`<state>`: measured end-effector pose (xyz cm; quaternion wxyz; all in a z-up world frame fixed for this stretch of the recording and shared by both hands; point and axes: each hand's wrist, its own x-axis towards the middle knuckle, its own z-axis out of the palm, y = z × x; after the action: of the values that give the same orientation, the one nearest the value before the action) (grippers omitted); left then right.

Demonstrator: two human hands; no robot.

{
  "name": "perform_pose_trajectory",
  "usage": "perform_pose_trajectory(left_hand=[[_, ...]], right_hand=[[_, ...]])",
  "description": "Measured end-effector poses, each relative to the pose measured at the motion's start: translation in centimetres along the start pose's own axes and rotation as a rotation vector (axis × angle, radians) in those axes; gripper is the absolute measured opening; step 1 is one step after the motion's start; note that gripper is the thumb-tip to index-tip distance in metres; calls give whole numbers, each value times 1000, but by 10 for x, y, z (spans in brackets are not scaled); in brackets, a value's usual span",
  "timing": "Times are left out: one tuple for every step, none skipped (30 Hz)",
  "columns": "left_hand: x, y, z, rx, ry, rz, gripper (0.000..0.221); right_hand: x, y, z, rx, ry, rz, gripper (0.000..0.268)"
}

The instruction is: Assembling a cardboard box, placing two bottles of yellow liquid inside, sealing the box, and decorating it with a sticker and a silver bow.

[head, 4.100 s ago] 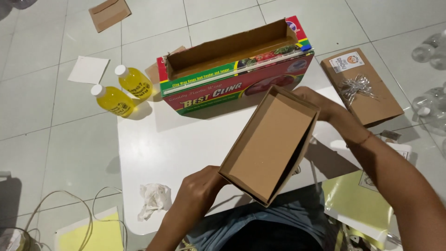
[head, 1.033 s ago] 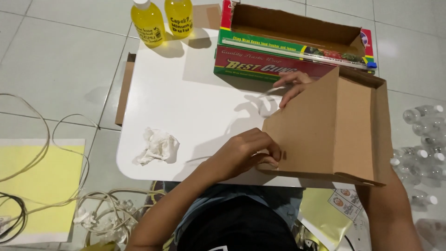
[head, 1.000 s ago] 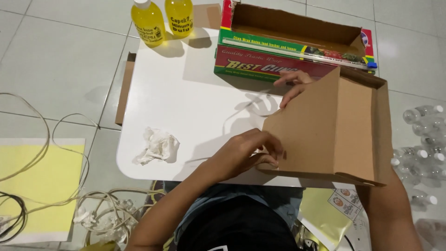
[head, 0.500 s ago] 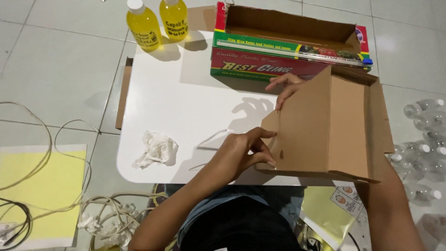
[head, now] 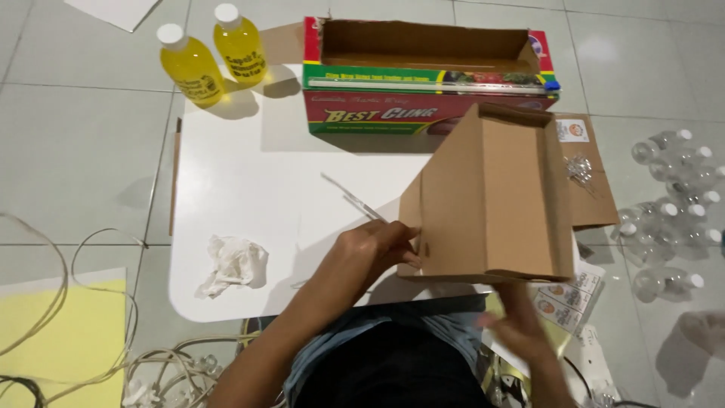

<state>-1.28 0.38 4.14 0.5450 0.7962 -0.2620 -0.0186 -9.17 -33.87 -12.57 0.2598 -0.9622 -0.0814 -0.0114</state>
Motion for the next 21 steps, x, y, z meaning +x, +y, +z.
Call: perform_pose_trajectory(left_hand=[[2,5,-2,24,3,57,21],[4,9,-3,23,-12,64,21],[6,14,-4,78,-22,59,25],[6,19,-7,138,-28,48,28],[6,15,-4,140,-38,49,28],[7,10,-2,287,-25,137,29],[7,5,-2,433,-13,226,29],[10,5,0,437,-20,225,29],[12,4,1,551,26,294,18],[16,3,4,658,73,371,7],[17,-3,10,656,65,377,7],[20,-8,17,714,94,359,6],[22,-13,23,771,122,340,5],[28,-8,26,771,119,338,5],[33,-3,29,771,163,319,8],[40,2,31,773,211,302,12],[46,-2,39,776,211,303,12],[52,-6,46,792,272,294,11],[59,-10,54,808,333,284,11],[62,-13,61,809,332,285,11],[67,-16,67,820,383,253,11]], right_hand=[[-15,-68,-16,689,-27,135,114],[-9,-80,-12,691,-12,144,114],[-3,-90,-8,827,84,262,72],[5,-102,-4,964,176,378,32],[10,-98,-6,970,183,383,32],[16,-93,-6,873,184,225,22],[22,-90,-6,772,187,70,14],[27,-72,-1,779,189,74,14],[31,-55,5,504,222,22,19],[35,-37,10,221,254,-25,25],[44,-30,4,222,260,-17,25],[55,-23,-3,220,217,-44,24],[66,-16,-11,218,174,-72,22],[77,-11,-16,221,172,-69,22],[88,-7,-21,233,140,-51,22],[102,-2,-26,244,110,-38,24],[110,0,-31,245,112,-40,24],[119,2,-36,231,109,21,20],[128,4,-41,218,106,82,16],[136,-4,-44,220,108,83,16],[144,-11,-47,305,182,120,21]])
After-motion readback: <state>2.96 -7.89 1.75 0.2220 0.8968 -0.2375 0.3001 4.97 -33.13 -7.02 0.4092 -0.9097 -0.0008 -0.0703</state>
